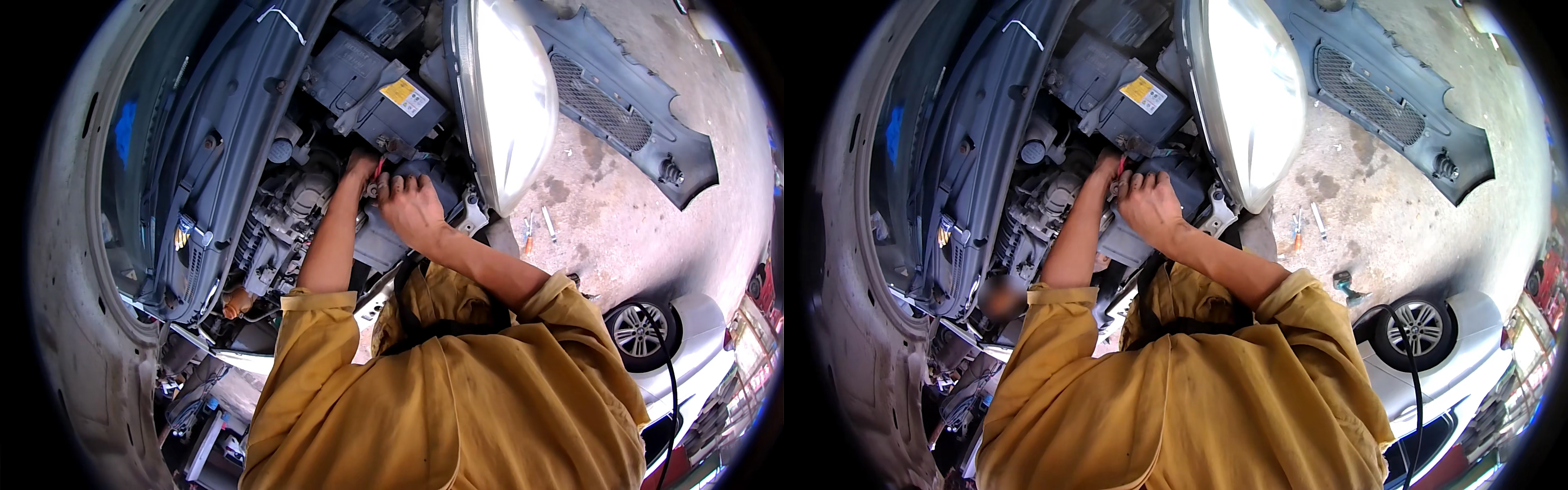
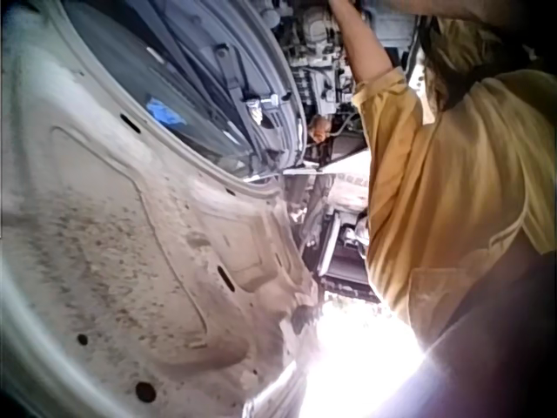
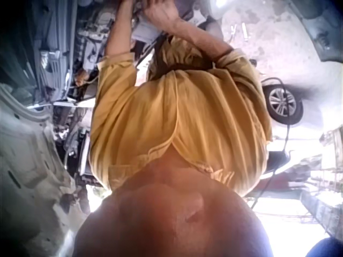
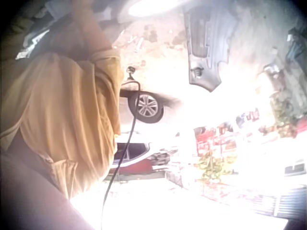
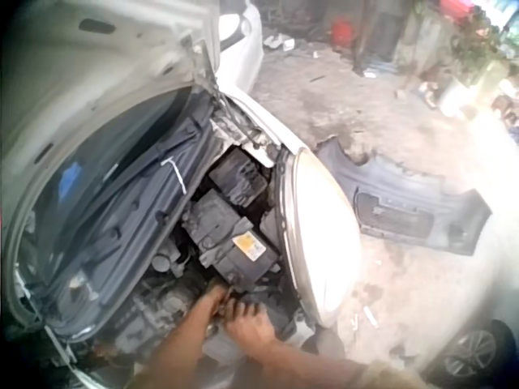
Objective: The person works on the front left headlight assembly of a white car with the hood open. They use a wrench to tighten bolts securing the headlight to the vehicle frame and manipulate the wiring harness connected to the back of the headlight. The person adjusts the headlight position and ensures the electrical connections are secure.
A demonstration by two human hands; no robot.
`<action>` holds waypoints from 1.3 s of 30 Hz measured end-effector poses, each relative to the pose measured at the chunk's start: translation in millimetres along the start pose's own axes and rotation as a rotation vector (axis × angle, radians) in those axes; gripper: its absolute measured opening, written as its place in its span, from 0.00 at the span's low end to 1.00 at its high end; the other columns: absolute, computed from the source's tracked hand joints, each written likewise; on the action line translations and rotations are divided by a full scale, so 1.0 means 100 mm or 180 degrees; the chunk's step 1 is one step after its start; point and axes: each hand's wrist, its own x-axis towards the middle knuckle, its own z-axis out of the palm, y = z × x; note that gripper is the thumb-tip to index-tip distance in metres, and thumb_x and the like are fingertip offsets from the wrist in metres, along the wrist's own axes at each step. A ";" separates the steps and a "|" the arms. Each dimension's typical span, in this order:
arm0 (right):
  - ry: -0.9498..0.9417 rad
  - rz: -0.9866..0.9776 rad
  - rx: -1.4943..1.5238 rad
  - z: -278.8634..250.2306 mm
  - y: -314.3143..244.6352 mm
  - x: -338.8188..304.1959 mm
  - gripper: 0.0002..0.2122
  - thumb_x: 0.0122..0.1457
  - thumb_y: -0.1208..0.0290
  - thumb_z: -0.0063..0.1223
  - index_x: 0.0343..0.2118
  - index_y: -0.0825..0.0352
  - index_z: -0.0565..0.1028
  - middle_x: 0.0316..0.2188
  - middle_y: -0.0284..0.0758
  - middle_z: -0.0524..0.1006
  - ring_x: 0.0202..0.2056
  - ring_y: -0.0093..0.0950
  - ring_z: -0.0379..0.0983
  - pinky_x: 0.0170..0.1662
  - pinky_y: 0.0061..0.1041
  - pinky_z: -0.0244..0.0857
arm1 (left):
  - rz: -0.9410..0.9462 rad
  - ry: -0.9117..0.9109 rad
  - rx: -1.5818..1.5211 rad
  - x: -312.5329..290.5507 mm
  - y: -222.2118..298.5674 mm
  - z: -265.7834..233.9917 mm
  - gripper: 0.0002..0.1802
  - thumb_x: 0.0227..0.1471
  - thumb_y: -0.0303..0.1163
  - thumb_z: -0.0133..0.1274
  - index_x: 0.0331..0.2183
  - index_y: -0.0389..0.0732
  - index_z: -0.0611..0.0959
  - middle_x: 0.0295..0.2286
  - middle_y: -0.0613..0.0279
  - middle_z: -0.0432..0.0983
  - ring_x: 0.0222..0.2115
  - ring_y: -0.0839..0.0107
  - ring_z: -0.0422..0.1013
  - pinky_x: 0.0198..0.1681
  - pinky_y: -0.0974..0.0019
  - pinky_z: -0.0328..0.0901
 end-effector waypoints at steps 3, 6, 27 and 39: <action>0.0147 -0.0040 -0.0031 0.07 -0.05 -0.01 0.15 0.47 0.71 0.47 0.37 0.75 0.73 0.22 0.37 0.74 0.24 0.30 0.71 0.30 0.29 0.61 | -0.0136 0.0175 0.0306 0.00 -0.01 0.03 0.22 0.46 0.46 0.47 0.36 0.41 0.81 0.37 0.47 0.76 0.39 0.53 0.73 0.40 0.56 0.68; -0.0054 0.0015 0.0032 0.04 -0.04 0.00 0.16 0.48 0.68 0.47 0.38 0.74 0.72 0.24 0.38 0.74 0.26 0.31 0.72 0.31 0.29 0.61 | -0.0332 -0.0261 0.0489 -0.02 0.11 -0.13 0.23 0.45 0.47 0.47 0.38 0.41 0.80 0.37 0.47 0.76 0.39 0.52 0.73 0.40 0.56 0.68; -0.1028 -0.0132 0.0078 -0.24 -0.04 0.28 0.09 0.48 0.70 0.48 0.27 0.68 0.78 0.26 0.39 0.76 0.31 0.34 0.71 0.35 0.34 0.58 | 0.0903 -0.0369 0.1458 0.16 -0.15 0.02 0.26 0.49 0.44 0.48 0.48 0.42 0.74 0.47 0.53 0.70 0.47 0.55 0.67 0.47 0.65 0.63; -0.0570 -0.0103 0.0117 -0.12 0.00 0.17 0.09 0.47 0.71 0.46 0.27 0.69 0.77 0.25 0.38 0.73 0.30 0.32 0.69 0.33 0.31 0.57 | 0.0724 -0.0684 0.1181 0.20 -0.08 -0.02 0.26 0.48 0.44 0.49 0.47 0.41 0.74 0.45 0.53 0.71 0.44 0.56 0.68 0.46 0.65 0.64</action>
